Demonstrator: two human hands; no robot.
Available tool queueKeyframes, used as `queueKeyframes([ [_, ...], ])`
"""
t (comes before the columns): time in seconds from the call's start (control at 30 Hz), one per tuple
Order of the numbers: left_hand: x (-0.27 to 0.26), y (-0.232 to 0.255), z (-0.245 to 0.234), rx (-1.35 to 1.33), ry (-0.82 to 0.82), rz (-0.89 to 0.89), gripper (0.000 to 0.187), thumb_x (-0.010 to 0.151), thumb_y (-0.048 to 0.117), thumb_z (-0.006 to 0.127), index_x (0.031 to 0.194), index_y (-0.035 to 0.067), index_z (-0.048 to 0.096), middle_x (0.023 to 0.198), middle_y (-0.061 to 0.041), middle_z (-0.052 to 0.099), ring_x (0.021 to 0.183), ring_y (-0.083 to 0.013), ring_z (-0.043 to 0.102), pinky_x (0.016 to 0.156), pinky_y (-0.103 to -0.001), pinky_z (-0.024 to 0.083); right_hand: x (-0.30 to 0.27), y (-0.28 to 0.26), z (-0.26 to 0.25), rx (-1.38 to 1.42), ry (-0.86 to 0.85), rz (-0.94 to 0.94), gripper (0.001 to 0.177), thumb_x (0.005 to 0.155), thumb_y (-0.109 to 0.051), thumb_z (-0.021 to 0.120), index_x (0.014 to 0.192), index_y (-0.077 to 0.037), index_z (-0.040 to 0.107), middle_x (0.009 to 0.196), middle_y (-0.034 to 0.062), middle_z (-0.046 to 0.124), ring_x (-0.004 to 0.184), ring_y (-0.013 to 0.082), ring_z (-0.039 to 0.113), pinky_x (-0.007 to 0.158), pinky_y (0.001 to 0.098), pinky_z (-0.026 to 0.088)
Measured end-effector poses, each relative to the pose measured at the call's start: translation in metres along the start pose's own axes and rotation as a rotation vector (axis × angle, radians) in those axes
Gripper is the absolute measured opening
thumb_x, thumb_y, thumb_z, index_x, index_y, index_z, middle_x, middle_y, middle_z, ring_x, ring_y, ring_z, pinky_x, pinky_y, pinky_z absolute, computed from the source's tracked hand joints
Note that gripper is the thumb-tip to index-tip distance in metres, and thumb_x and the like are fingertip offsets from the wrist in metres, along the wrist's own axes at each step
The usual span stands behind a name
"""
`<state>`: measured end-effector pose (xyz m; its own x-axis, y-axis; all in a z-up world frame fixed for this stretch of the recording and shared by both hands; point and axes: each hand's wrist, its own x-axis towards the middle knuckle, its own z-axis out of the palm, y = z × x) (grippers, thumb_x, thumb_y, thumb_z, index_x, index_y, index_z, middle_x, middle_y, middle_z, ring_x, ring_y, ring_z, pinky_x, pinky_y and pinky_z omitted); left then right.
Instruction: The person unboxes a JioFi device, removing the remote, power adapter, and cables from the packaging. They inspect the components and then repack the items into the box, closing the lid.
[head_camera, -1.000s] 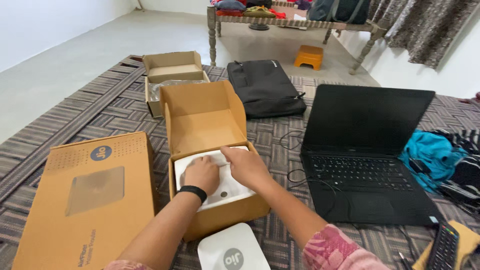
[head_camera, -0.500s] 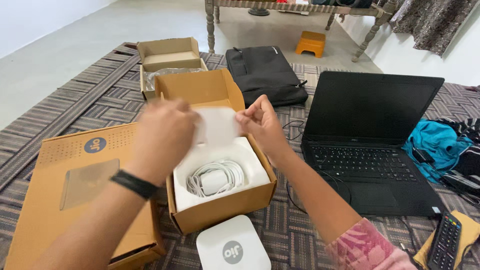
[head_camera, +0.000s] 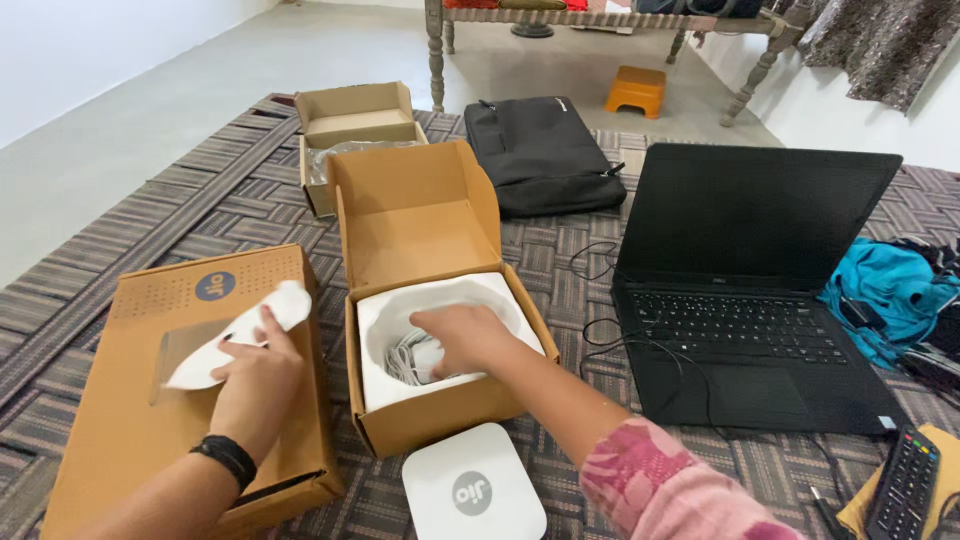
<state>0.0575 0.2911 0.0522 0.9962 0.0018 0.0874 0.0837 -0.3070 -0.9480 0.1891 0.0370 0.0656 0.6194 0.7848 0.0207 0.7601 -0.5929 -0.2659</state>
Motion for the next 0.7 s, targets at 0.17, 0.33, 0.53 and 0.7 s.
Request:
queueKeyframes([
  [0.17,-0.003,0.006,-0.001,0.048,-0.024,0.055,0.042,0.089,0.004,0.056,0.127,-0.013,0.064,0.152,-0.026,0.048,0.101,-0.0462,0.072,0.061,-0.045,0.062,0.005,-0.004,-0.006,-0.088,-0.034,-0.041,0.080,0.058,-0.036,0.094,0.127,-0.015,0.060,0.111,0.0077,0.074,0.112,0.0323,0.065,0.091,0.0469,0.051],
  [0.33,-0.004,0.004,0.013,0.042,0.044,0.174,0.039,0.090,0.005,0.055,0.123,-0.014,0.067,0.143,-0.033,0.054,0.098,-0.0466,0.072,0.062,-0.046,0.062,0.003,-0.003,-0.027,0.027,0.193,-0.018,0.090,0.049,-0.037,0.099,0.123,-0.008,0.057,0.108,0.0156,0.068,0.107,0.0371,0.062,0.085,0.0493,0.049],
  [0.53,-0.008,-0.008,0.014,-0.290,0.194,0.158,0.025,0.093,0.013,0.055,0.105,-0.002,0.070,0.138,-0.030,0.063,0.084,-0.0320,0.077,0.057,-0.036,0.062,-0.001,0.008,-0.056,0.420,0.290,0.182,0.068,0.056,-0.044,0.097,0.089,-0.010,0.048,0.087,0.0110,0.065,0.086,0.0262,0.067,0.077,0.0370,0.053],
  [0.7,-0.011,-0.052,-0.019,-0.483,0.263,0.054,0.031,0.094,0.020,0.064,0.121,0.006,0.058,0.122,-0.008,0.063,0.111,-0.0188,0.069,0.074,-0.031,0.060,-0.006,0.011,-0.074,1.100,0.347,0.057,0.058,0.071,-0.035,0.089,0.094,-0.011,0.042,0.085,0.0096,0.067,0.080,0.0159,0.069,0.070,0.0315,0.056],
])
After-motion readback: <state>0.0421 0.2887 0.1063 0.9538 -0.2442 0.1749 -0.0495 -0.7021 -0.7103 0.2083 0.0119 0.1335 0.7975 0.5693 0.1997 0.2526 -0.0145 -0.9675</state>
